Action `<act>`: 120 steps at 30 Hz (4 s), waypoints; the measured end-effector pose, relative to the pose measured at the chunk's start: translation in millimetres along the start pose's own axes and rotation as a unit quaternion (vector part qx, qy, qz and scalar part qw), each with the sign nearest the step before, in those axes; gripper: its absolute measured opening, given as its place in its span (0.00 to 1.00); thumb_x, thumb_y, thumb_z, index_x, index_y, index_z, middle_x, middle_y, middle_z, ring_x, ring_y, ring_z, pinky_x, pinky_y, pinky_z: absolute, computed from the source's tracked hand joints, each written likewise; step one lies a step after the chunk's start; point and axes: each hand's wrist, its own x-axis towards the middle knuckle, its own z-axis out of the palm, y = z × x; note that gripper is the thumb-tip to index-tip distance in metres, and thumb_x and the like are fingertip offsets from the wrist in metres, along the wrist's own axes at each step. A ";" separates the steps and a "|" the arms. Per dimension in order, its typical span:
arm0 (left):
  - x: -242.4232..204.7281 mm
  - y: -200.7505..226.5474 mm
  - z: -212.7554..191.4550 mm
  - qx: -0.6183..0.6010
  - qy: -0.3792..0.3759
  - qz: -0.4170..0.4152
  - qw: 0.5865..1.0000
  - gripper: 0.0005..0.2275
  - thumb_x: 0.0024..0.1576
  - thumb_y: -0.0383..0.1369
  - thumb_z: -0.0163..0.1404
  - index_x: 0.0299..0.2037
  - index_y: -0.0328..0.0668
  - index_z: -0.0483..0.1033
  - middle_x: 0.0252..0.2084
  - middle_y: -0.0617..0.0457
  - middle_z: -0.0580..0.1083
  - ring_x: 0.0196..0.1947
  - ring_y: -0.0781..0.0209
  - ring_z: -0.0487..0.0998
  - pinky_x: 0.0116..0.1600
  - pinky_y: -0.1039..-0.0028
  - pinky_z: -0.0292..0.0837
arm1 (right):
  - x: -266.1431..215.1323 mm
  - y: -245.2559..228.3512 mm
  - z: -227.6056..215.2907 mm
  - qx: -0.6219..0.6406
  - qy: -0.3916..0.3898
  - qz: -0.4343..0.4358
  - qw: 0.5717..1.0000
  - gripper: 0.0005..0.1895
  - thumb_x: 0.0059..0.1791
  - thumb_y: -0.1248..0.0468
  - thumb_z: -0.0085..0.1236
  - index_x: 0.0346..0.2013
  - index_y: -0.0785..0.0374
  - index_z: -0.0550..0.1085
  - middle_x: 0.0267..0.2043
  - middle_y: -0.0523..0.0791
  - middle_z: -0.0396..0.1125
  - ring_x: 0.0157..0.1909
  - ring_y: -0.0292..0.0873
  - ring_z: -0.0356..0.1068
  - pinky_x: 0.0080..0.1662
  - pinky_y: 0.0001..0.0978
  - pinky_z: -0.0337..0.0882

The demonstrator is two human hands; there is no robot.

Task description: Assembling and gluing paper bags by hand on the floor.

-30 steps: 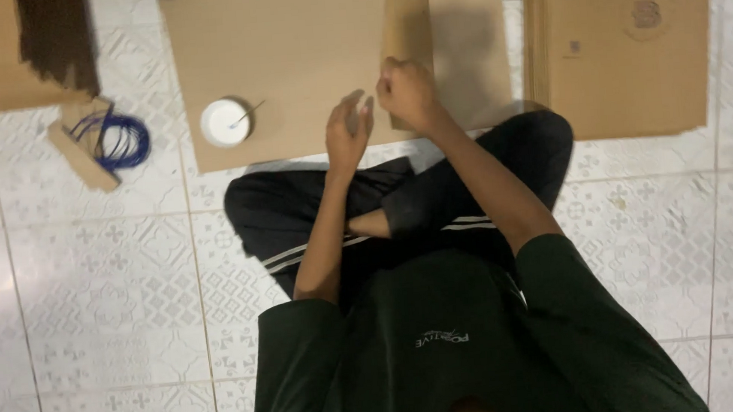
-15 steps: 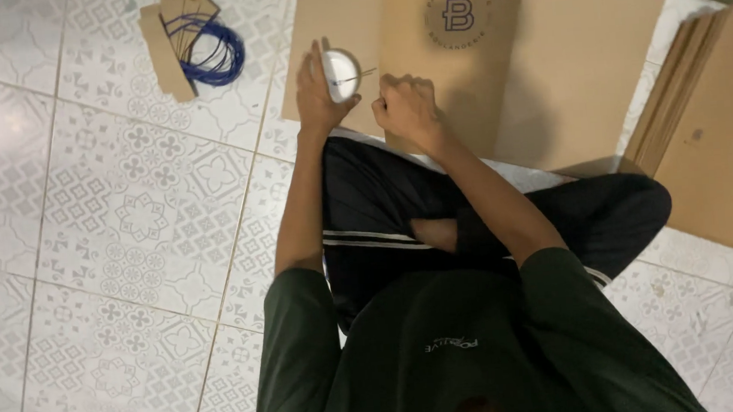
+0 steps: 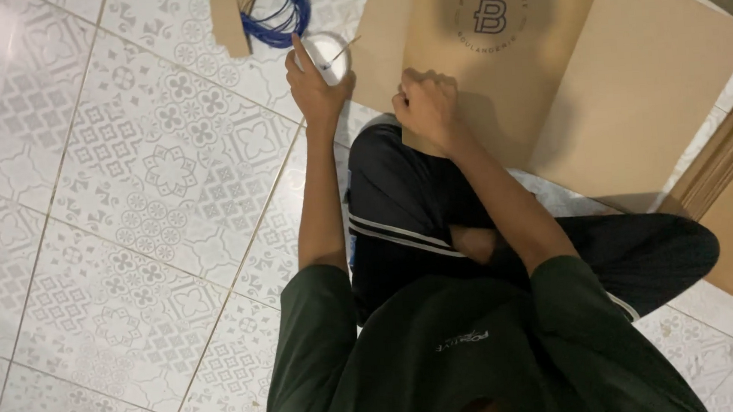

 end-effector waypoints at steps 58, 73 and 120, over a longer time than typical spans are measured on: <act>-115.7 222.5 76.0 0.006 -0.115 0.325 0.939 0.31 0.53 0.42 0.69 0.65 0.46 0.67 0.72 0.30 0.59 0.71 0.28 0.60 0.67 0.42 0.63 | -95.7 273.3 -66.8 0.501 0.382 0.338 0.699 0.30 0.50 0.66 0.64 0.21 0.50 0.48 0.24 0.32 0.41 0.28 0.29 0.42 0.33 0.25 0.45; -133.6 480.4 -152.1 0.046 0.214 0.676 0.704 0.18 0.74 0.37 0.49 0.71 0.59 0.58 0.51 0.65 0.75 0.50 0.61 0.76 0.54 0.69 0.71 | -241.0 160.5 -385.7 -0.045 0.411 -0.233 0.880 0.08 0.63 0.72 0.63 0.44 0.78 0.83 0.43 0.56 0.78 0.43 0.57 0.75 0.46 0.44 0.73; -249.1 362.2 -163.6 -0.095 0.021 0.560 0.823 0.14 0.61 0.38 0.54 0.22 0.52 0.74 0.20 0.60 0.72 0.25 0.60 0.76 0.48 0.69 0.71 | -401.5 225.0 -281.7 -0.117 0.380 -0.081 0.914 0.07 0.56 0.57 0.74 0.36 0.53 0.85 0.39 0.40 0.81 0.54 0.51 0.79 0.61 0.48 0.63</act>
